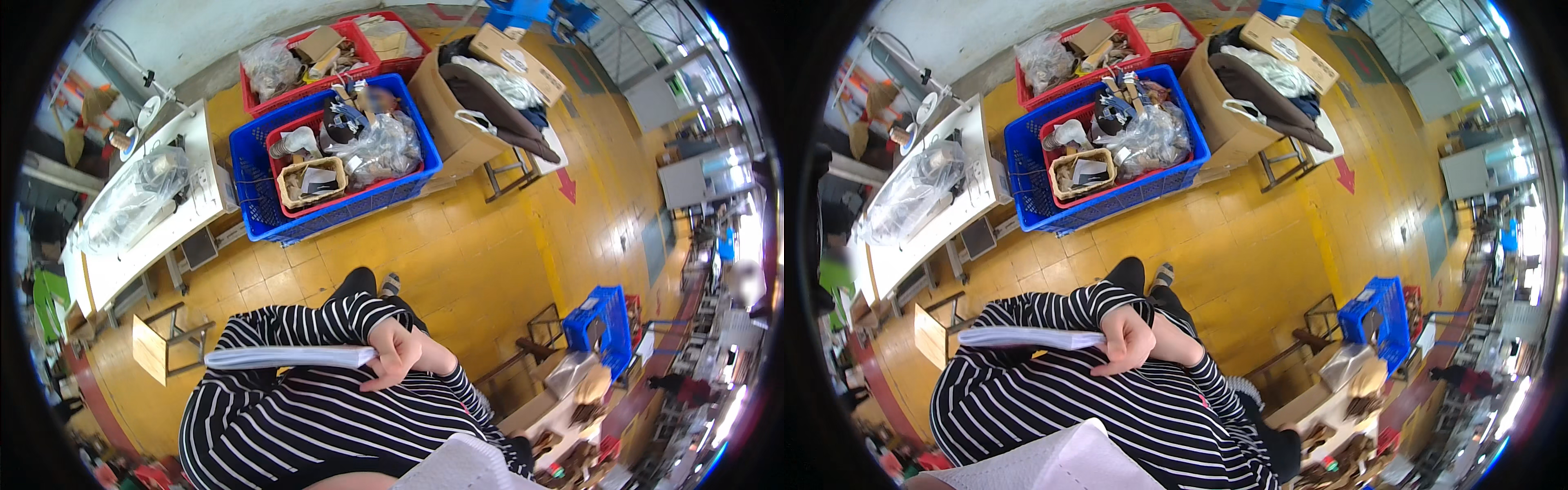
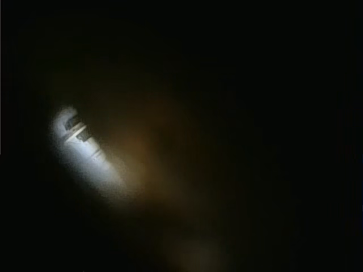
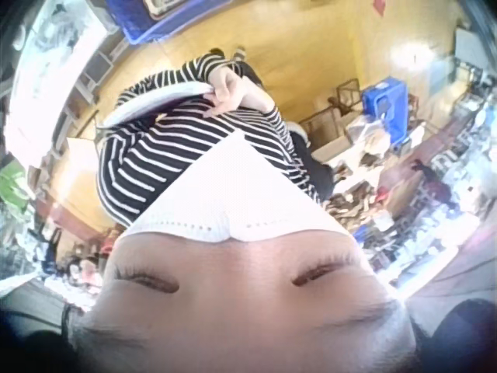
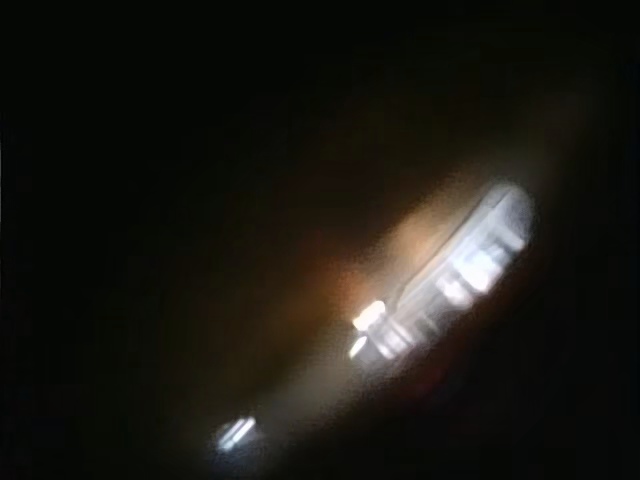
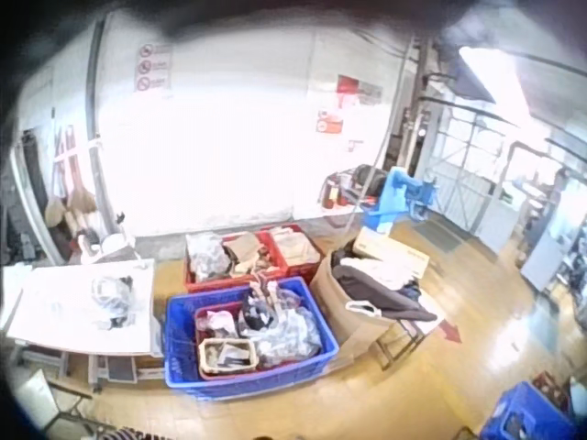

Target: The person walks through a workshop and then sorts small leather or fabric pieces from a plastic bag into a blue basket. They handle the items one by one, separating them and placing them into the basket.

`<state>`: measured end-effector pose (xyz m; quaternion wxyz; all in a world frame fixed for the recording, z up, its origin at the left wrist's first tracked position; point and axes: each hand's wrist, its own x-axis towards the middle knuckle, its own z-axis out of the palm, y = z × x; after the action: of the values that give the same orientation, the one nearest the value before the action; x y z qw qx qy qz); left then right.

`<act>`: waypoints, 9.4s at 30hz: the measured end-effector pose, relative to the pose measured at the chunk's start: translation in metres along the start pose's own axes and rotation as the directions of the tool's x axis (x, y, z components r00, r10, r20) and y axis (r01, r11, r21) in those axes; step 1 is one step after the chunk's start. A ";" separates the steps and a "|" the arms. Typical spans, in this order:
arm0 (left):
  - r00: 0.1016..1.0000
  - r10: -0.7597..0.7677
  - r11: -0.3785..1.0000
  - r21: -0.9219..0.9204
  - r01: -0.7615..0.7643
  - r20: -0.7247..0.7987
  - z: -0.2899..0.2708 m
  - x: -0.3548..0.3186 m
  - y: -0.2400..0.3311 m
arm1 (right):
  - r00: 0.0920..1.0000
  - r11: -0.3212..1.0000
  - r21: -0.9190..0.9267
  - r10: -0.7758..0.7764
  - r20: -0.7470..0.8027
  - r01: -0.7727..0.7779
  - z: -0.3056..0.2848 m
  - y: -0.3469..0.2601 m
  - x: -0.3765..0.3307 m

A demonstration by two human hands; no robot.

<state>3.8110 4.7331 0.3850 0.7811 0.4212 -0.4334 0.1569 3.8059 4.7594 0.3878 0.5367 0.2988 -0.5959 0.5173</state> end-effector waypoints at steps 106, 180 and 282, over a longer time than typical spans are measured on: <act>0.710 0.182 0.976 0.040 -0.212 -0.680 -0.210 -0.163 0.184 | -0.450 -0.027 0.818 0.845 -0.288 -0.574 -0.573 0.298 -0.242; 0.747 0.191 0.976 0.042 -0.214 -0.636 -0.213 -0.166 0.185 | 0.265 -0.230 -0.612 0.748 -0.609 -0.757 -0.546 0.326 -0.286; 0.682 0.356 0.935 0.239 -0.264 -0.639 -0.198 -0.175 0.183 | -0.045 -0.233 -0.667 0.957 -0.287 -0.708 -0.434 0.235 -0.300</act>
<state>3.7064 5.0207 0.2857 0.8177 0.3051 -0.1759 0.4554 3.8091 5.1741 -0.0146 -0.0432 -0.3392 -0.8406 0.4200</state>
